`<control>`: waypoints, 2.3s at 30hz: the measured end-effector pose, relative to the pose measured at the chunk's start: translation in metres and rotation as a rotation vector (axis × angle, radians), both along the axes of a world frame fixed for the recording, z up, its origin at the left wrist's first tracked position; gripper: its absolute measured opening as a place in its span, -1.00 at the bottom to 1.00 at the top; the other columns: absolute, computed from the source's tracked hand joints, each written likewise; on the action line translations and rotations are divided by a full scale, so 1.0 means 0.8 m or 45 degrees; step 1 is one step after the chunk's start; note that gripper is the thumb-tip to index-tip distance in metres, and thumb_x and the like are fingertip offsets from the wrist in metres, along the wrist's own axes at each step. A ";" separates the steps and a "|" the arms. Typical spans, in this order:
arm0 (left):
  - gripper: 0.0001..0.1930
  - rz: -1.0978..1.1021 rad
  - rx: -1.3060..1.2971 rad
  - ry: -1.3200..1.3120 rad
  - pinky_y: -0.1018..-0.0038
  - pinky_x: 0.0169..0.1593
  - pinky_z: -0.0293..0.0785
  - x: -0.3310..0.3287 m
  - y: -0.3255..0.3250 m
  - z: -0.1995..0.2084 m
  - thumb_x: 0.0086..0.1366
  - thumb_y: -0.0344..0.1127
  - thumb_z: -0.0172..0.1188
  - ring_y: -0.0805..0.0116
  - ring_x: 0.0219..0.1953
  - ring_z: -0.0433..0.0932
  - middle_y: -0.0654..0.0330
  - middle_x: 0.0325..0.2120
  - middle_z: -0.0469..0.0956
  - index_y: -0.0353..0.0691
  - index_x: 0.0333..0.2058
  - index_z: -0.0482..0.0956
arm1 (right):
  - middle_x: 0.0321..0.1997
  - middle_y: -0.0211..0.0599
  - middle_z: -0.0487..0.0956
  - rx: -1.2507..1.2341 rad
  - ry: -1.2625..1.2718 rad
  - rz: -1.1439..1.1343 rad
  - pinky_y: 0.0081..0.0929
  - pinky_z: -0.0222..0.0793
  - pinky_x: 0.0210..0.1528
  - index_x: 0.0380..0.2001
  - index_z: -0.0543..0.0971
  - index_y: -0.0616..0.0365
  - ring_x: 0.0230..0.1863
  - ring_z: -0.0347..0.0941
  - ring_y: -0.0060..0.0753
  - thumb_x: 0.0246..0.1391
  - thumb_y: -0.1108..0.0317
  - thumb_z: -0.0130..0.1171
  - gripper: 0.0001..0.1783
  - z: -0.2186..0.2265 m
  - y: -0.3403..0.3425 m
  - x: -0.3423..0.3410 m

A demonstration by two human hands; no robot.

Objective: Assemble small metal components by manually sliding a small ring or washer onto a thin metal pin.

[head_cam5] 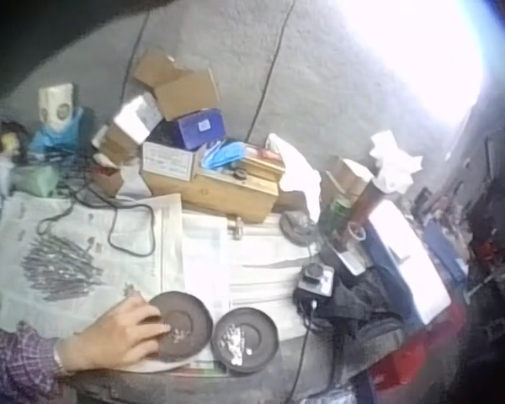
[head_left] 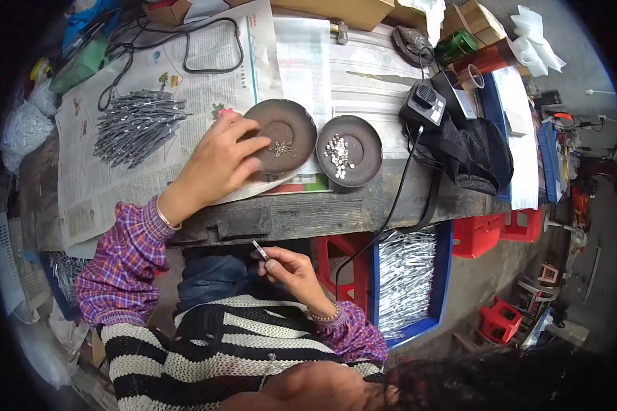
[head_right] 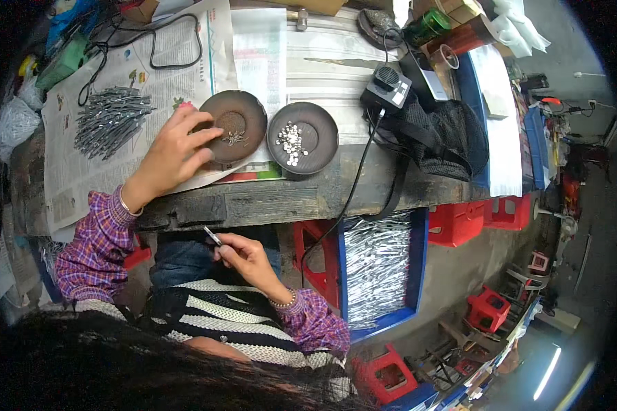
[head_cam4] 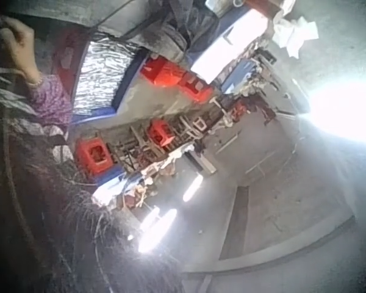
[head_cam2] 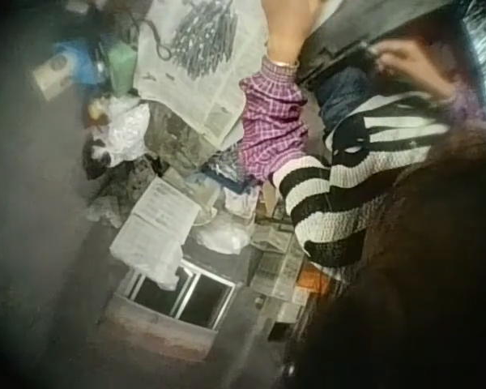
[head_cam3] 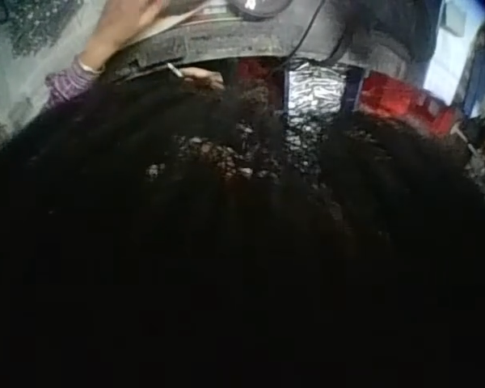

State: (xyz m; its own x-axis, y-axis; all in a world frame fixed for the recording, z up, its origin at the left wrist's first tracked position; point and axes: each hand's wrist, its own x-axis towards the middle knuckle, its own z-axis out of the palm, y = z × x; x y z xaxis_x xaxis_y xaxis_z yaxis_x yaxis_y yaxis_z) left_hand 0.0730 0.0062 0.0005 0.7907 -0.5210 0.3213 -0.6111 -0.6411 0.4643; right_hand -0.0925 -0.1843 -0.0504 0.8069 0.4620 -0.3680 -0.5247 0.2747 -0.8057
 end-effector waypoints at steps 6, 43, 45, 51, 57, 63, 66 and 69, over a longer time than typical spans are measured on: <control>-0.61 -0.069 0.066 -0.037 0.16 0.14 0.20 -0.007 -0.005 -0.007 -0.04 -0.35 0.24 -0.01 0.06 0.29 0.03 -0.06 0.39 -0.27 -0.16 0.54 | -0.38 -0.43 0.50 0.007 0.050 0.054 -0.74 0.22 -0.39 -0.06 0.50 0.30 -0.43 0.31 -0.70 0.24 0.33 -0.02 -0.69 -0.001 0.002 -0.002; -0.89 0.119 -0.644 0.484 0.55 -0.47 0.39 0.005 -0.013 -0.001 0.01 -0.50 0.15 0.45 -0.58 0.49 0.15 -0.56 0.55 -0.34 -0.43 0.58 | -0.37 -0.42 0.48 -0.016 0.120 -0.148 -0.73 0.27 -0.38 0.00 0.44 0.26 -0.46 0.31 -0.70 0.22 0.36 0.01 -0.68 -0.001 0.001 -0.004; -0.88 0.137 -0.654 0.513 0.56 -0.47 0.39 0.005 -0.011 -0.002 0.01 -0.50 0.15 0.47 -0.57 0.49 0.15 -0.56 0.56 -0.34 -0.42 0.58 | -0.38 -0.42 0.47 0.051 0.151 -0.194 -0.73 0.25 -0.39 0.01 0.43 0.26 -0.47 0.30 -0.67 0.22 0.34 0.00 -0.67 0.002 0.001 -0.001; -0.89 0.151 -0.691 0.458 0.53 -0.45 0.39 0.007 -0.002 -0.003 0.01 -0.51 0.15 0.41 -0.57 0.48 0.17 -0.57 0.53 -0.34 -0.43 0.58 | -0.38 -0.40 0.47 0.086 0.170 -0.240 -0.73 0.23 -0.41 0.00 0.44 0.26 -0.47 0.32 -0.65 0.21 0.34 0.02 -0.67 0.005 0.003 0.005; -0.85 0.026 -0.303 0.101 0.39 -0.12 0.39 0.002 0.002 -0.014 0.01 -0.45 0.21 0.21 -0.24 0.46 0.17 -0.41 0.52 -0.29 -0.38 0.62 | -0.38 -0.38 0.47 0.078 0.190 -0.222 -0.71 0.26 -0.38 -0.01 0.44 0.27 -0.44 0.32 -0.64 0.21 0.36 0.02 -0.68 0.003 0.005 0.003; -0.67 -0.027 -0.047 -0.078 0.23 0.12 0.24 -0.009 -0.001 -0.018 -0.01 -0.42 0.23 0.02 0.05 0.29 0.05 -0.08 0.38 -0.25 -0.18 0.57 | -0.38 -0.38 0.46 0.056 0.196 -0.221 -0.70 0.26 -0.36 -0.02 0.45 0.28 -0.42 0.32 -0.64 0.20 0.38 0.01 -0.69 0.003 0.007 0.003; -0.65 -0.020 -0.025 -0.077 0.18 0.14 0.21 -0.015 -0.001 -0.015 -0.02 -0.41 0.24 -0.01 0.08 0.26 0.05 -0.07 0.36 -0.26 -0.17 0.55 | -0.38 -0.38 0.46 0.045 0.188 -0.215 -0.70 0.27 -0.36 -0.02 0.45 0.28 -0.43 0.32 -0.64 0.20 0.38 0.01 -0.69 0.003 0.007 0.004; -0.67 -0.011 -0.007 -0.085 0.19 0.14 0.21 -0.017 0.000 -0.013 -0.04 -0.43 0.25 0.01 0.07 0.28 0.05 -0.09 0.37 -0.28 -0.21 0.54 | -0.38 -0.38 0.47 0.052 0.181 -0.206 -0.70 0.27 -0.36 -0.02 0.45 0.28 -0.43 0.32 -0.65 0.20 0.38 0.01 -0.69 0.001 0.007 0.004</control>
